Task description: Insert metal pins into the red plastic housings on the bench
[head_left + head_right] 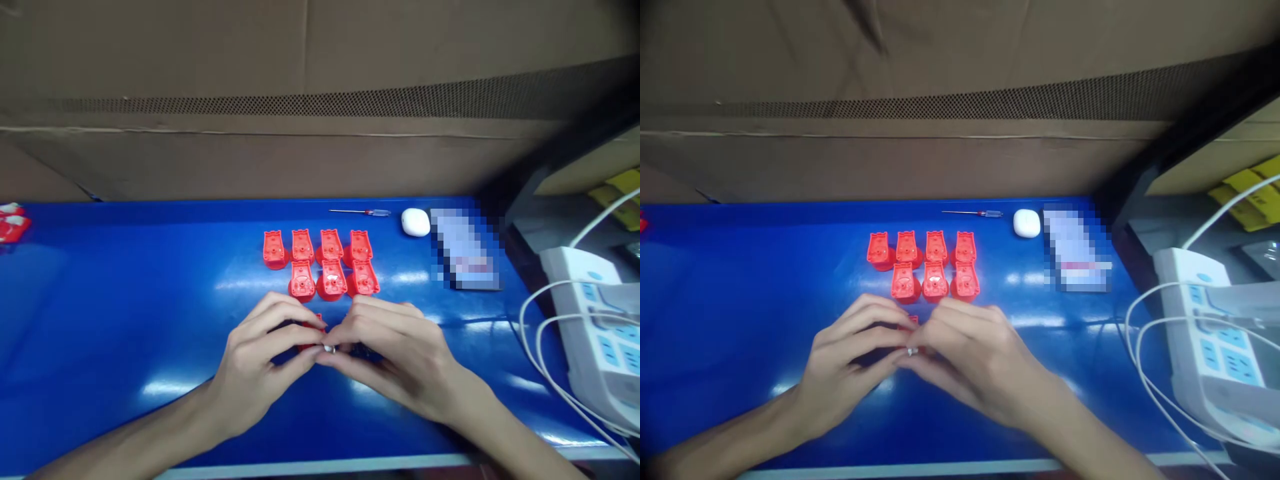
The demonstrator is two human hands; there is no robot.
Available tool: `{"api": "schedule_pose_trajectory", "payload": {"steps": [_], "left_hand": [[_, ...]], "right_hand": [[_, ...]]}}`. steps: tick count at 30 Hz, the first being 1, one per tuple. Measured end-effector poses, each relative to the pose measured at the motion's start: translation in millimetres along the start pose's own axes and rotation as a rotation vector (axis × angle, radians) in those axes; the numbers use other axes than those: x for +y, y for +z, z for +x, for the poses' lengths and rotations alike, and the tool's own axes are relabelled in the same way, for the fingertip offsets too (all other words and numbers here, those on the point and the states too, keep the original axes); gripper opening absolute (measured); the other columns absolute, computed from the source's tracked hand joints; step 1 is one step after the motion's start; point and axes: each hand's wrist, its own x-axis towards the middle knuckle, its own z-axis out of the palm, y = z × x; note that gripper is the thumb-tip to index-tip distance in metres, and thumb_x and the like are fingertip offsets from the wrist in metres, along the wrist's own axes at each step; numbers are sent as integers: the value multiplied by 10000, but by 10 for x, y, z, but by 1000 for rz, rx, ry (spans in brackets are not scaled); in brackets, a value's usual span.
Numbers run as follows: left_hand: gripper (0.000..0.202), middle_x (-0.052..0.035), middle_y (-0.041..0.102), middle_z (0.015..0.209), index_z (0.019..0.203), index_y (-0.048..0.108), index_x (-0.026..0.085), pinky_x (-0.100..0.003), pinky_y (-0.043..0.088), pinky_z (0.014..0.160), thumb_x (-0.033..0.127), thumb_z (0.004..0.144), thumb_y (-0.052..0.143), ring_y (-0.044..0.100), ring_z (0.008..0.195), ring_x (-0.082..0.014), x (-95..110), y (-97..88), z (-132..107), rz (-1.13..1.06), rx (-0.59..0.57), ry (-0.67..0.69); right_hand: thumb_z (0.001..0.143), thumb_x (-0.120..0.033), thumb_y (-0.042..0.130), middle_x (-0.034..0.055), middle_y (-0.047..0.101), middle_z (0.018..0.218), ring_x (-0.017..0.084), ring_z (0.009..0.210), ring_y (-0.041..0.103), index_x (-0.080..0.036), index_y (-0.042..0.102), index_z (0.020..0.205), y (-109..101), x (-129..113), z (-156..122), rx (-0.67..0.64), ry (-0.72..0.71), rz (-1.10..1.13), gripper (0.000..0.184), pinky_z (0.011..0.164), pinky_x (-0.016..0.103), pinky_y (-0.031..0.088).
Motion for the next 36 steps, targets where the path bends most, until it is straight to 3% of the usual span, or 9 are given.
{"api": "schedule_pose_trajectory", "payload": {"steps": [12, 21, 36], "left_hand": [[345, -117, 741, 1338, 1257, 754, 219, -404, 625, 985, 228, 926, 850, 729, 1194, -258, 44, -64, -33, 137, -41, -59], [276, -109, 745, 1356, 1224, 787, 237, -415, 626, 996, 162, 959, 809, 714, 1217, -258, 22, -71, -27, 91, -59, -30], [209, -99, 734, 1347, 1163, 813, 257, -386, 617, 955, 125, 1031, 719, 703, 1191, -247, -16, -62, -66, 67, -70, -78]], "right_hand": [[1054, -277, 767, 4, 730, 866, 148, 766, 660, -209, 768, 1170, -114, -40, 109, -31, 19, 68, 135, 721, 296, 492], [1059, -248, 758, 16, 759, 921, 153, 810, 672, -208, 763, 1240, -87, -64, 73, -19, 29, 93, 186, 753, 294, 502], [1065, -247, 735, -3, 738, 844, 151, 746, 647, -222, 754, 1112, -59, -66, 86, -19, 77, 109, 57, 712, 297, 481]]}}
